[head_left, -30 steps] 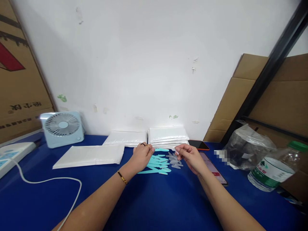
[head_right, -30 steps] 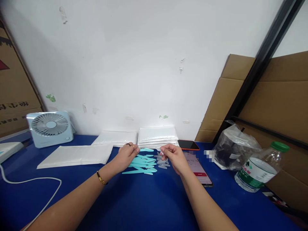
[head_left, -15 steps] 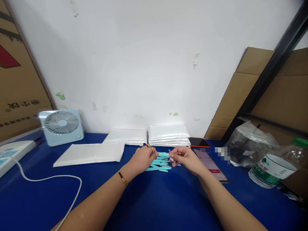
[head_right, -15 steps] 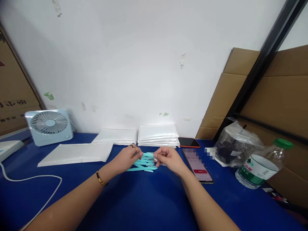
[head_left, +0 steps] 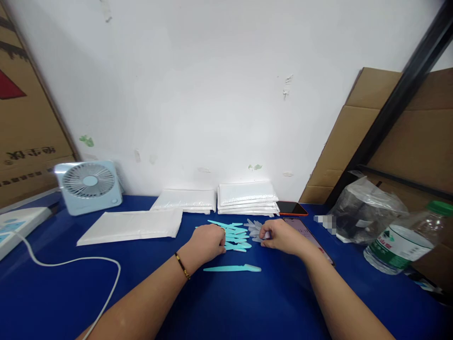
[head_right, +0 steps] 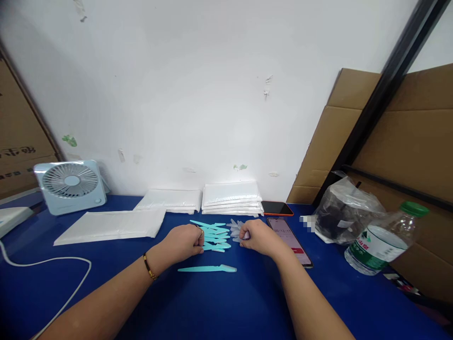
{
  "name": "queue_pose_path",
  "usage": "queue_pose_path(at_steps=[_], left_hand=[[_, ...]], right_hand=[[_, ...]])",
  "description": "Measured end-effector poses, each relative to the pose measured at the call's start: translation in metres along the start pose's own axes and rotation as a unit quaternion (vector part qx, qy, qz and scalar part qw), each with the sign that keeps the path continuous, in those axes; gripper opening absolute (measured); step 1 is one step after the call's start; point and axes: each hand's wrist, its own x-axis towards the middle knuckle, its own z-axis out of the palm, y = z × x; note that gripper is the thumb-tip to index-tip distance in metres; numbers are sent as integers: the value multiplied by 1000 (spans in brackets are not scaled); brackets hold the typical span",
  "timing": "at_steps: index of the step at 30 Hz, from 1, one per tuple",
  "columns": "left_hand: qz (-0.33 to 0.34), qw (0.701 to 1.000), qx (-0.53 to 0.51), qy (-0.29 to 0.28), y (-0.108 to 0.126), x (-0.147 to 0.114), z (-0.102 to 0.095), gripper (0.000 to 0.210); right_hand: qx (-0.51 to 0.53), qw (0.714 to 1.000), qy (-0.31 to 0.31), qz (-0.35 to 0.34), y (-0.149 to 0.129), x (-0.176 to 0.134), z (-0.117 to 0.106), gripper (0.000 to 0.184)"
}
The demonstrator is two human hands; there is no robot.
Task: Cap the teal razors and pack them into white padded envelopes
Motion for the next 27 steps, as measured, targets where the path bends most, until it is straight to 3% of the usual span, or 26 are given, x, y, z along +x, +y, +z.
queue_pose_path(at_steps=[6, 12, 27], left_hand=[[0, 999, -42, -5, -1, 3, 4, 5], [1, 998, -54, -23, 2, 2, 0, 4], [11, 999, -41, -15, 7, 0, -2, 4]], right_hand=[[-34, 999, -5, -1, -4, 2, 6, 9], [108, 985, -134, 7, -7, -7, -3, 15], [127, 983, -128, -18, -9, -8, 4, 13]])
